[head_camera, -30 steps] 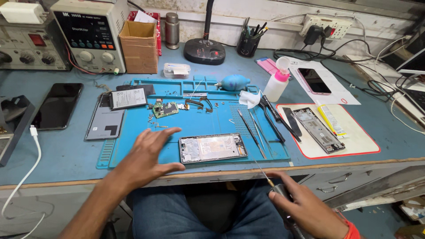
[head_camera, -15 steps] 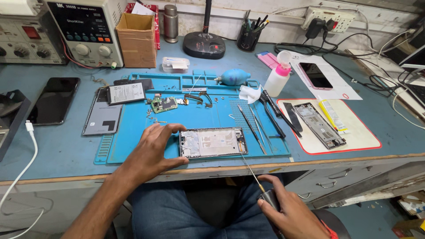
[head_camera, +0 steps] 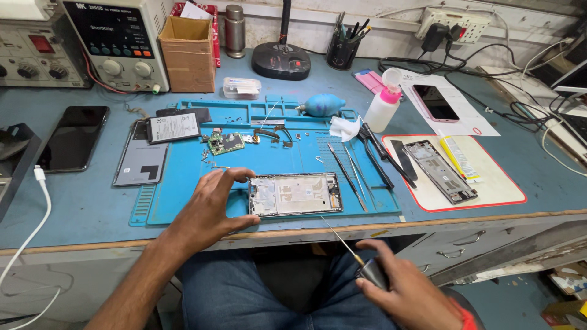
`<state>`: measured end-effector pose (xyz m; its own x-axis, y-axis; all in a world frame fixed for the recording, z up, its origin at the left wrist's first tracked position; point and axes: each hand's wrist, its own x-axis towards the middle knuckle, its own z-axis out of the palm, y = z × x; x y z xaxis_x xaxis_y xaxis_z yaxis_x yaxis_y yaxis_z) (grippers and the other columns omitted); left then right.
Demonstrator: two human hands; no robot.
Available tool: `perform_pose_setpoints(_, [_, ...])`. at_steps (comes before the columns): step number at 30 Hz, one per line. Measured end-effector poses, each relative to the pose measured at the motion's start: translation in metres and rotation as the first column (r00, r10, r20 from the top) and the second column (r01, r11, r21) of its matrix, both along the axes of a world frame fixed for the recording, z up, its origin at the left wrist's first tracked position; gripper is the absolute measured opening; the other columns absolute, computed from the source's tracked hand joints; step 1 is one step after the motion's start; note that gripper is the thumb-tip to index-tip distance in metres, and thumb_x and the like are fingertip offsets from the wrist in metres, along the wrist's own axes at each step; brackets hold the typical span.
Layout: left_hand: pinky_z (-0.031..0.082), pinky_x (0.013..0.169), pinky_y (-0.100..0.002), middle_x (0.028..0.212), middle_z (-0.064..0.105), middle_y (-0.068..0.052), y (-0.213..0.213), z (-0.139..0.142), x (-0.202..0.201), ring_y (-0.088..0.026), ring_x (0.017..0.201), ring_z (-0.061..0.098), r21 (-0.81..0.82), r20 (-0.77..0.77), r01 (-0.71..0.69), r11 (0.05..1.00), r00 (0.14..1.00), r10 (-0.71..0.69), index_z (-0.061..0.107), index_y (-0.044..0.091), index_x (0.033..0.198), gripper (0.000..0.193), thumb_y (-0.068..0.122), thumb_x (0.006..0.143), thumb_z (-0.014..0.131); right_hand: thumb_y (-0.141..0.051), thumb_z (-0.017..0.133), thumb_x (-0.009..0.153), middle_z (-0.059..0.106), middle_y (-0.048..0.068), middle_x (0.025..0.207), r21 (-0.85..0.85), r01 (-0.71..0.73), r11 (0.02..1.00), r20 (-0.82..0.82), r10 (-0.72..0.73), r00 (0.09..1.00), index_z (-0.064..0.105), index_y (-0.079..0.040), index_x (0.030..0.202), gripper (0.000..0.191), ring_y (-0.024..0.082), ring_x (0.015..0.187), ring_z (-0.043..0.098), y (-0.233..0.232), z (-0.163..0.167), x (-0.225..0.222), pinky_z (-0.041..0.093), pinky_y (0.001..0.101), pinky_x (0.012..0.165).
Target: The person works on a disassembled smartphone frame on a repair mat, using a heated tool to work along the frame edges while holding the phone steady. They then pick up an adhesive tube and squeeze adhesive around the phone frame, capping the tube at the end.
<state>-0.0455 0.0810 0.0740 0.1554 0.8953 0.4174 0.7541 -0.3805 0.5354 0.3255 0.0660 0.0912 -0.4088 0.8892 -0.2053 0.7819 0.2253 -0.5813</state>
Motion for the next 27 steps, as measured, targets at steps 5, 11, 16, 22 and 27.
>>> perform_pose_setpoints(5, [0.052,0.100,-0.047,0.132,0.062,-0.008,-0.002,0.002,0.005,-0.028,0.118,0.066,-0.119,0.115,0.032,0.992,0.993,-0.018,0.040,0.018,0.135,0.082,0.028,0.070,0.089,-0.045,0.081,0.073,0.077,0.014,0.076,0.127,-0.043,0.991,0.229,0.013,0.973,0.070,-0.021,0.120,0.054,0.033,0.071,0.075,0.029,0.032,0.023,0.058,0.0418,0.068])
perform_pose_setpoints(11, [0.059,0.093,-0.043,0.143,0.054,-0.008,-0.003,0.004,0.009,-0.027,0.111,0.070,-0.108,0.171,0.113,0.988,0.981,-0.093,0.034,0.017,0.139,0.084,0.018,0.073,0.087,-0.044,0.080,0.072,0.077,0.008,0.093,0.245,-0.172,0.954,0.438,0.049,0.898,0.070,-0.024,0.123,0.056,0.031,0.079,0.073,0.060,0.062,0.038,0.057,0.0424,0.071])
perform_pose_setpoints(16, [0.060,0.093,-0.042,0.144,0.051,-0.007,-0.003,0.004,0.009,-0.026,0.112,0.070,-0.127,0.159,0.106,0.986,0.984,-0.085,0.035,0.020,0.141,0.085,0.016,0.073,0.087,-0.043,0.081,0.070,0.076,0.010,0.095,0.338,-0.311,0.888,0.456,0.134,0.880,0.069,-0.020,0.121,0.058,0.032,0.084,0.071,0.069,0.063,0.042,0.056,0.0433,0.072])
perform_pose_setpoints(22, [0.060,0.094,-0.042,0.145,0.051,-0.007,-0.003,0.003,0.009,-0.027,0.112,0.070,-0.104,0.178,0.124,0.987,0.979,-0.105,0.035,0.018,0.141,0.084,0.015,0.074,0.086,-0.042,0.082,0.070,0.077,0.007,0.099,0.343,-0.367,0.864,0.473,0.179,0.863,0.071,-0.020,0.120,0.055,0.031,0.085,0.072,0.075,0.058,0.043,0.057,0.0434,0.072])
perform_pose_setpoints(27, [0.060,0.094,-0.042,0.146,0.051,-0.008,-0.002,0.003,0.008,-0.027,0.111,0.070,-0.083,0.178,0.143,0.986,0.976,-0.127,0.034,0.017,0.141,0.084,0.016,0.075,0.086,-0.042,0.083,0.070,0.077,0.006,0.102,0.325,-0.361,0.874,0.491,0.170,0.854,0.070,-0.020,0.121,0.057,0.031,0.086,0.072,0.078,0.061,0.042,0.057,0.0426,0.072])
